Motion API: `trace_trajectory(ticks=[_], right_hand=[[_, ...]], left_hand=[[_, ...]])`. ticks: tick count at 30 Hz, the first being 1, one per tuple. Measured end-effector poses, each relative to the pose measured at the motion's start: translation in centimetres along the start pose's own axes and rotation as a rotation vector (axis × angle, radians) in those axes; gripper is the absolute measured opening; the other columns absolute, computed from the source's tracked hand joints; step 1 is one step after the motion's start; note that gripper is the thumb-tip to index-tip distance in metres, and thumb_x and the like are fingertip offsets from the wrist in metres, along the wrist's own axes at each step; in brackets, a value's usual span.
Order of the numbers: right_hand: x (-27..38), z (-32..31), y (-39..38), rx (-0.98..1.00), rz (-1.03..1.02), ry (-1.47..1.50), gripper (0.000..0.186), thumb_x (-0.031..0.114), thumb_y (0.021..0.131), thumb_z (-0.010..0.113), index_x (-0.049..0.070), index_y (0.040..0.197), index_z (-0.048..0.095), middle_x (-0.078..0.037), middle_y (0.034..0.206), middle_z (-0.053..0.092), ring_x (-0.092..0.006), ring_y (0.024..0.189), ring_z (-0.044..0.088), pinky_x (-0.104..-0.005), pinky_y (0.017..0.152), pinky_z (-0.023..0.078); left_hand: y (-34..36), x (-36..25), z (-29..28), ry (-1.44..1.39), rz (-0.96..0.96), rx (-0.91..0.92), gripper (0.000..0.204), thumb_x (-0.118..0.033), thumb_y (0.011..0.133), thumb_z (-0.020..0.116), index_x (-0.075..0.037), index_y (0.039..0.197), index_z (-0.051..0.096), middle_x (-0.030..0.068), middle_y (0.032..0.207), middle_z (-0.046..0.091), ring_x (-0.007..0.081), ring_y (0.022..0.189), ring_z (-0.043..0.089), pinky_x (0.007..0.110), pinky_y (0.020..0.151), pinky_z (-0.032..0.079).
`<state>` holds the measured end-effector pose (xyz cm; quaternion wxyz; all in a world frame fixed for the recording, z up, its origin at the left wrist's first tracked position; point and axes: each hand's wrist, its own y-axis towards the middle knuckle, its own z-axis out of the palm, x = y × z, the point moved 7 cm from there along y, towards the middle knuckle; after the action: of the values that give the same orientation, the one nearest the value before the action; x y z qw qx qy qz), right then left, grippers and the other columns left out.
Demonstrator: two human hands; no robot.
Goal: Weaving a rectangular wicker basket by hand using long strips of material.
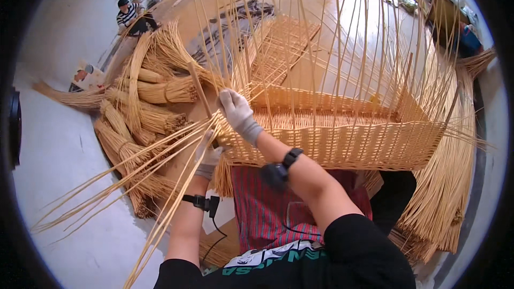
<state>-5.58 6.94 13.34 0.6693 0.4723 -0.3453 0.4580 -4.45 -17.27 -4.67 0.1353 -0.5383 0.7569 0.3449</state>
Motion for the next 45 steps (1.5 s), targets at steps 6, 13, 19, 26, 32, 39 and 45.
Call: trace_trajectory(ticks=[6,13,19,26,32,39,45], right_hand=[[-4.9,-4.9,-7.6,0.059,0.415,0.206,0.036,0.029,0.11,0.043,0.007,0.087,0.059,-0.002,0.075,0.059,-0.0127,0.066,0.053,-0.0292,0.061,0.048],[-5.3,-15.5,-10.7,-0.131,0.389,0.147,0.018,0.018,0.102,0.062,0.004,0.111,0.07,-0.007,0.104,0.074,-0.0166,0.089,0.071,-0.0293,0.074,0.059],[-6.4,-16.6,-13.4,-0.252,0.409,-0.046,0.02,0.017,0.101,0.064,0.006,0.118,0.068,-0.004,0.1,0.074,-0.0141,0.09,0.072,-0.0275,0.073,0.058],[3.1,-4.4,2.4,-0.006,-0.434,-1.205,0.057,0.001,0.096,0.056,0.016,0.15,0.045,-0.012,0.114,0.071,-0.0216,0.093,0.07,-0.0305,0.079,0.058],[0.5,-14.9,-9.2,-0.339,0.234,-0.142,0.041,0.012,0.104,0.049,0.01,0.145,0.046,-0.013,0.101,0.071,-0.0179,0.084,0.069,-0.031,0.076,0.057],[-4.7,-10.6,-9.6,0.107,0.07,-0.931,0.037,0.023,0.101,0.054,-0.001,0.129,0.058,-0.021,0.103,0.073,-0.0351,0.095,0.073,-0.0425,0.082,0.058],[-8.0,-4.8,0.5,0.726,0.002,-1.602,0.03,0.025,0.1,0.049,0.007,0.102,0.072,-0.021,0.088,0.073,-0.0376,0.08,0.072,-0.049,0.069,0.058]], left_hand=[[-1.9,2.8,3.4,-1.318,-0.939,0.054,0.064,-0.023,0.087,0.076,-0.013,0.146,0.052,0.0137,0.13,0.067,0.0279,0.089,0.07,0.04,0.073,0.058],[-0.6,-16.0,-2.2,0.001,-0.04,0.013,0.048,-0.015,0.094,0.066,-0.016,0.14,0.054,0.0175,0.117,0.069,0.0339,0.103,0.069,0.04,0.09,0.057],[5.1,-18.0,1.4,-0.186,-0.335,0.358,0.044,-0.023,0.106,0.052,-0.029,0.15,0.048,0.0146,0.106,0.071,0.0191,0.073,0.072,0.033,0.064,0.061],[5.2,-16.4,2.8,-0.451,-0.566,0.414,0.039,-0.03,0.107,0.05,-0.03,0.146,0.053,0.0054,0.07,0.061,0.0122,0.047,0.058,0.032,0.045,0.052],[5.9,-15.6,3.7,-0.45,-0.663,0.431,0.033,-0.026,0.107,0.052,-0.026,0.139,0.061,0.0018,0.063,0.06,0.0103,0.041,0.053,0.029,0.037,0.047],[5.0,-15.2,3.8,-0.562,-0.603,0.522,0.072,-0.011,0.098,0.063,-0.041,0.156,0.033,0.0119,0.11,0.072,0.018,0.065,0.071,0.034,0.051,0.059],[4.7,-17.5,2.0,-0.027,-0.276,0.219,0.094,-0.011,0.081,0.079,-0.032,0.158,0.03,0.0184,0.14,0.059,0.0362,0.115,0.064,0.042,0.097,0.053]])
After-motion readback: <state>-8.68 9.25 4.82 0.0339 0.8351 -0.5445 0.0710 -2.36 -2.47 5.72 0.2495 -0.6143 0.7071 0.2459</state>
